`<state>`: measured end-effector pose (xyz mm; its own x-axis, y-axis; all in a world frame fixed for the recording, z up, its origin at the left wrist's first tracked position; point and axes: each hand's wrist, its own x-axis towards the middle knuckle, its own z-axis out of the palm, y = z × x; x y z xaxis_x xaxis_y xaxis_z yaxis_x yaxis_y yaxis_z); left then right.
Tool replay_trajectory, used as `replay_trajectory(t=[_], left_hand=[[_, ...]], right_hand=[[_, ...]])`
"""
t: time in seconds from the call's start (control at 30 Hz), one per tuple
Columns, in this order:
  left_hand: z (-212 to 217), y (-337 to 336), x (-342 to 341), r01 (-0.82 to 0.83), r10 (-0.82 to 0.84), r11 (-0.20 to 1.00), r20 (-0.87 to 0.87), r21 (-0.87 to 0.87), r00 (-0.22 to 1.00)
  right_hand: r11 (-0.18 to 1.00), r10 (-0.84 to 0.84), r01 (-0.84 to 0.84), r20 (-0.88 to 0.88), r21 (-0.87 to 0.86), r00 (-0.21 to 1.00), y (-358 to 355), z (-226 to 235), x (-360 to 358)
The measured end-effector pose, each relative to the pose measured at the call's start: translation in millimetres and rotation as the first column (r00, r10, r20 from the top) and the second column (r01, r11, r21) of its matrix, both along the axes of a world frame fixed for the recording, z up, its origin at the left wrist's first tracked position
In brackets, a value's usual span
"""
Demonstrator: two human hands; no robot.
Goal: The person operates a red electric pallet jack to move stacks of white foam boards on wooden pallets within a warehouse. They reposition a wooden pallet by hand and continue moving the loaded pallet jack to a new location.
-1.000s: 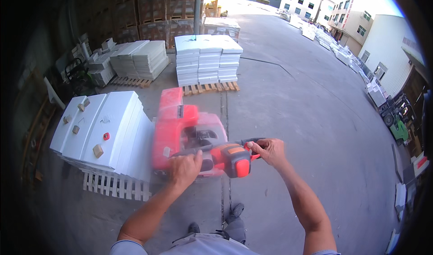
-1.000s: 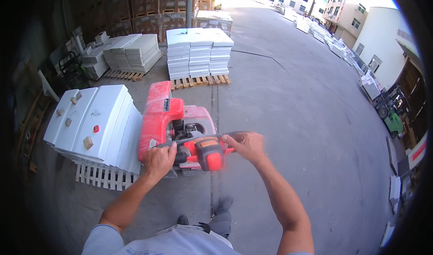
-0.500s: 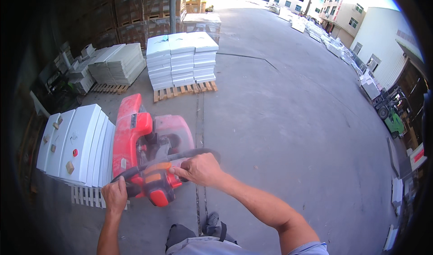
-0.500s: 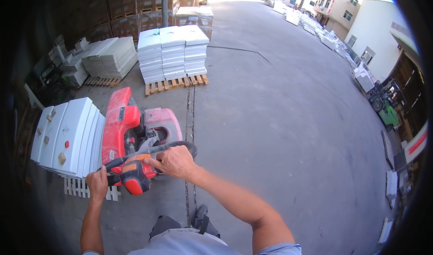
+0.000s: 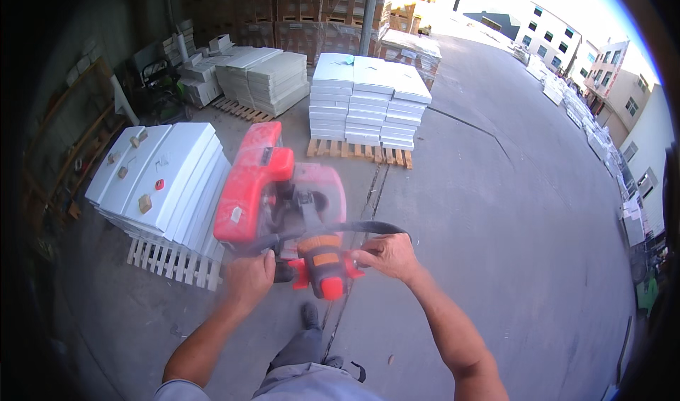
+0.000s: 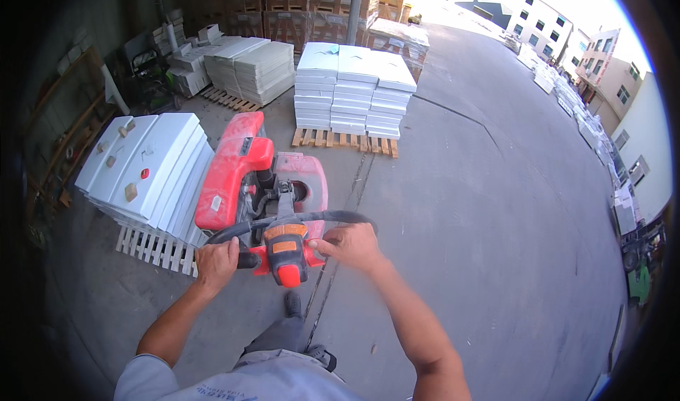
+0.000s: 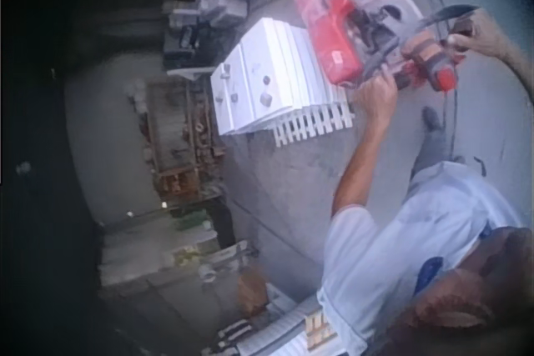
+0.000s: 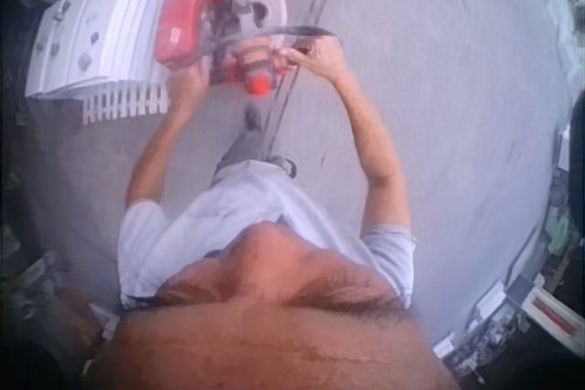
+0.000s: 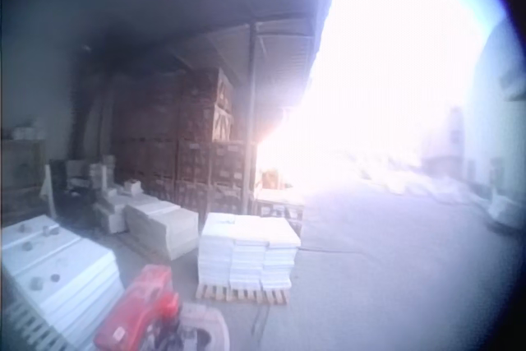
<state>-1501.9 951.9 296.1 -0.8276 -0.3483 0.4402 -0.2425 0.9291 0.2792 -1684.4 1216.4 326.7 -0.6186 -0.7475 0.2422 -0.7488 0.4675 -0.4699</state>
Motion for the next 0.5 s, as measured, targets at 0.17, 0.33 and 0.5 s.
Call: replay_trajectory(t=[0.17, 0.33, 0.5], left_hand=[[-0.4, -2.1, -78.2, 0.007, -0.006, 0.999, -0.022, 0.052, 1.0], [-2.2, -5.7, -139.4, -0.013, 0.011, 0.997, 0.037, 0.069, 0.999], [-7.2, -14.9, -195.4, -0.064, 0.061, 0.996, 0.054, 0.06, 0.997]], right_hand=[[0.999, -0.003, -0.001, 0.115, 0.032, 0.993, -19.0, 10.1, -92.8], [0.996, -0.013, -0.001, 0.164, 0.086, 0.986, -39.5, 13.6, -172.7], [0.995, 0.048, -0.061, 0.148, 0.081, 0.988, -61.7, 9.4, -242.5]])
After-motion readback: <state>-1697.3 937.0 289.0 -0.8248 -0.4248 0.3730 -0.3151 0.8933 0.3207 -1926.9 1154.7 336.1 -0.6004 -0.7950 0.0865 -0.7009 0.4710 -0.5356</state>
